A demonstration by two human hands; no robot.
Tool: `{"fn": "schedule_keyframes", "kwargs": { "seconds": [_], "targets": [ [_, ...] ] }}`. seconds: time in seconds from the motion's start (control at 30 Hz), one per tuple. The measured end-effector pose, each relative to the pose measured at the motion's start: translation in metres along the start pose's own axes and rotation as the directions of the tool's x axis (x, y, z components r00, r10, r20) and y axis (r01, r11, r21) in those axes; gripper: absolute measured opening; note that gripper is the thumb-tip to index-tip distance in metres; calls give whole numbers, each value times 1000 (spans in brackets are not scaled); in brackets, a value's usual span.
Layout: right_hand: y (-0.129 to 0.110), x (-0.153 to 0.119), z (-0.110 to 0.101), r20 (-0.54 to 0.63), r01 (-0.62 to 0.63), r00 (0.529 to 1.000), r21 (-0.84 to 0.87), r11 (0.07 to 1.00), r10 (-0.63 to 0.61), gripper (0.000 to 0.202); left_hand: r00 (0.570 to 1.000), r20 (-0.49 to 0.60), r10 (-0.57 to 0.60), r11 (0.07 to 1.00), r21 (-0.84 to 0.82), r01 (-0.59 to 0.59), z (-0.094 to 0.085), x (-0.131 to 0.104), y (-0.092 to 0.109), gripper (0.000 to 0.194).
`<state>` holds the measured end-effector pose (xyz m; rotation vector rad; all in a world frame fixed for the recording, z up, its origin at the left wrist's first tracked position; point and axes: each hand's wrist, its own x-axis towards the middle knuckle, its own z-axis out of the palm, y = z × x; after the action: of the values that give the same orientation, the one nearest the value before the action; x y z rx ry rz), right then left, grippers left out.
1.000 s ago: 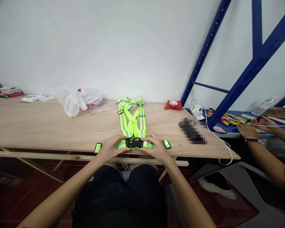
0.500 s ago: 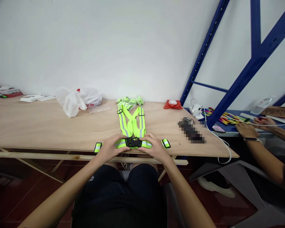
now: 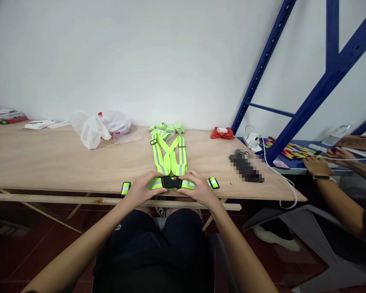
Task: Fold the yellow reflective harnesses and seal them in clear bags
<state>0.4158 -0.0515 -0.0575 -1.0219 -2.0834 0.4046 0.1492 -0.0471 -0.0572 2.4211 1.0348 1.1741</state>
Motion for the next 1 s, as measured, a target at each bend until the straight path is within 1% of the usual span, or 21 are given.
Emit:
{"fn": "schedule_keyframes", "kwargs": {
  "seconds": [0.13, 0.33, 0.67, 0.8, 1.0],
  "targets": [
    [-1, 1, 1, 4, 13, 1000, -11, 1000, -13, 31, 1000, 14, -18, 1000, 2, 18, 0, 0, 0, 40],
    [-2, 1, 2, 19, 15, 1000, -42, 999, -15, 31, 999, 34, 1, 1000, 29, -2, -1, 1, 2, 39],
    [-8, -1, 1, 33, -12, 999, -49, 999, 14, 29, 999, 50, 2, 1000, 14, -2, -3, 1, 4, 38],
    [-9, 0, 0, 24, -30, 999, -60, 998, 32, 34, 998, 64, -15, 1000, -1, 15, -6, 1, 5, 40],
    [-10, -2, -5, 80, -54, 995, -107, 993, 63, 39, 991, 136, -4, 1000, -2, 4, -13, 1, 4, 41]
  ]
}}
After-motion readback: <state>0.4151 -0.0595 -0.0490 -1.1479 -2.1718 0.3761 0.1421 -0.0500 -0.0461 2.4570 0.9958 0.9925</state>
